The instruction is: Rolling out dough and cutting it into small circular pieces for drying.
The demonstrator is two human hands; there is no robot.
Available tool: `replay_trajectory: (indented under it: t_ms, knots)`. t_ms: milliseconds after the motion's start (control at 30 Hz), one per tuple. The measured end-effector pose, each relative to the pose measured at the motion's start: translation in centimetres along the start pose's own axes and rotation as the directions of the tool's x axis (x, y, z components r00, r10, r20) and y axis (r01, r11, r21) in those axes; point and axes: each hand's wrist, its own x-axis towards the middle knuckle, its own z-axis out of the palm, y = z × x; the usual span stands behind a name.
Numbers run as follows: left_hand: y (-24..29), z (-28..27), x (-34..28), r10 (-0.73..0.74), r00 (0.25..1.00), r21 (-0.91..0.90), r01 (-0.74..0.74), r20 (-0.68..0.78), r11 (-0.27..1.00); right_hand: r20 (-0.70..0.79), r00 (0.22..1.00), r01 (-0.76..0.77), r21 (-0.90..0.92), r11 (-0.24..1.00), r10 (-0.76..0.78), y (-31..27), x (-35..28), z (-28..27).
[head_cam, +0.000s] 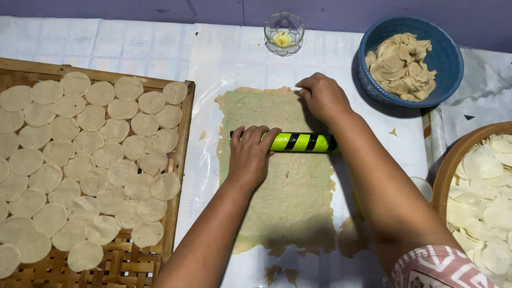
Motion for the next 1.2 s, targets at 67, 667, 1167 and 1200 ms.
replay_trajectory:
  t_ms: [67,667,1167,1200]
  knots:
    - [-0.2,-0.8,-0.3,-0.011,0.999,-0.015,0.01,-0.034,1.0,-0.054,0.998,0.023,0.047,0.999,-0.021,-0.9,-1.2,-1.3]
    - [-1.9,-4.7,-12.7,-0.522,0.84,-0.064,0.518,-0.147,0.853,-0.521,0.847,-0.237,-0.183,0.954,0.111,3.4,-29.2,-1.4]
    - [-0.9,-5.5,-16.5,-0.471,0.862,-0.143,0.451,-0.188,0.881,-0.535,0.839,-0.235,-0.201,0.951,0.094,10.0,-31.0,1.5]
    - [-0.6,-5.7,-17.3,-0.405,0.876,-0.168,0.372,-0.264,0.913,-0.536,0.837,-0.236,-0.176,0.956,0.108,10.8,-31.1,1.8]
